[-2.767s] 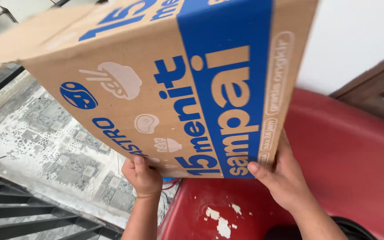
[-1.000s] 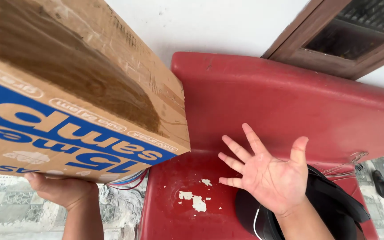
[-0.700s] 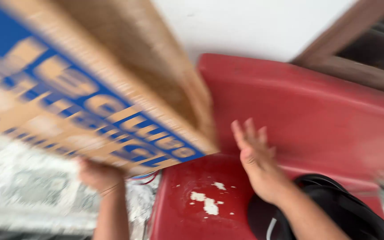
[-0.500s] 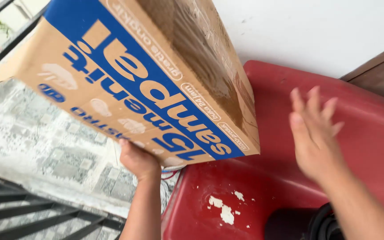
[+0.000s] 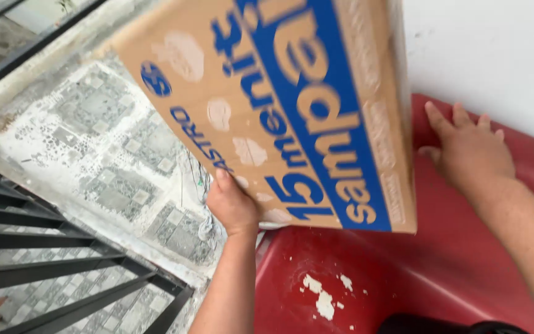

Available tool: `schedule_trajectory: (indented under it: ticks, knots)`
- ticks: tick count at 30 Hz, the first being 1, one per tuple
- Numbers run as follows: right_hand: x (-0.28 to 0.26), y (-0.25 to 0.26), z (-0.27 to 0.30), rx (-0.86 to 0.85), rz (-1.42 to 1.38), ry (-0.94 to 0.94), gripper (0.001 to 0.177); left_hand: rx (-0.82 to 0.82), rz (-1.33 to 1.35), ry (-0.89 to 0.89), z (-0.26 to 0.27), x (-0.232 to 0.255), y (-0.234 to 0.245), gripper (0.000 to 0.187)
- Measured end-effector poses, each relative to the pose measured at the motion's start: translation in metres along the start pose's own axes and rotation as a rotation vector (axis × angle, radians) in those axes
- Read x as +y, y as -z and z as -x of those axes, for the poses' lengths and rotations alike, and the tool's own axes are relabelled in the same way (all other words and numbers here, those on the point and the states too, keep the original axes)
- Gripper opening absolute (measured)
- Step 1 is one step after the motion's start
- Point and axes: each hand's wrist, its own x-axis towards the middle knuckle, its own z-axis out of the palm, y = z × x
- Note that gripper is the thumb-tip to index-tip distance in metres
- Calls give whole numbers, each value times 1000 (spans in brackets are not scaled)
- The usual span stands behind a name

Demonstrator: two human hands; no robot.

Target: Emptying debris from a cardboard box into a trash bin, then flattening and folding the box.

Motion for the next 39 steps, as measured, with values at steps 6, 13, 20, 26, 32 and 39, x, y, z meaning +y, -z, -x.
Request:
schedule_trajectory:
  ticks: [6, 13, 20, 26, 32, 39]
  knots:
    - [5, -2, -6, 30, 134, 17, 89, -4, 55, 11, 7, 16, 0, 51]
    - [15, -8, -8, 4, 111, 34, 68, -56, 305, 90, 31, -3, -32, 54]
    - [13, -9, -5, -11, 47, 10, 62, 33, 179, 132, 38, 12, -29, 58]
    - [7, -2, -6, -7, 69, 3, 68, 95, 381, 139, 33, 7, -34, 56]
    - [5, 7, -9, -29, 119, 40, 79, 144, 431, 193, 33, -11, -53, 52]
    - [12, 2, -11, 17, 204, 8, 76, 119, 188, 94, 29, -8, -40, 55]
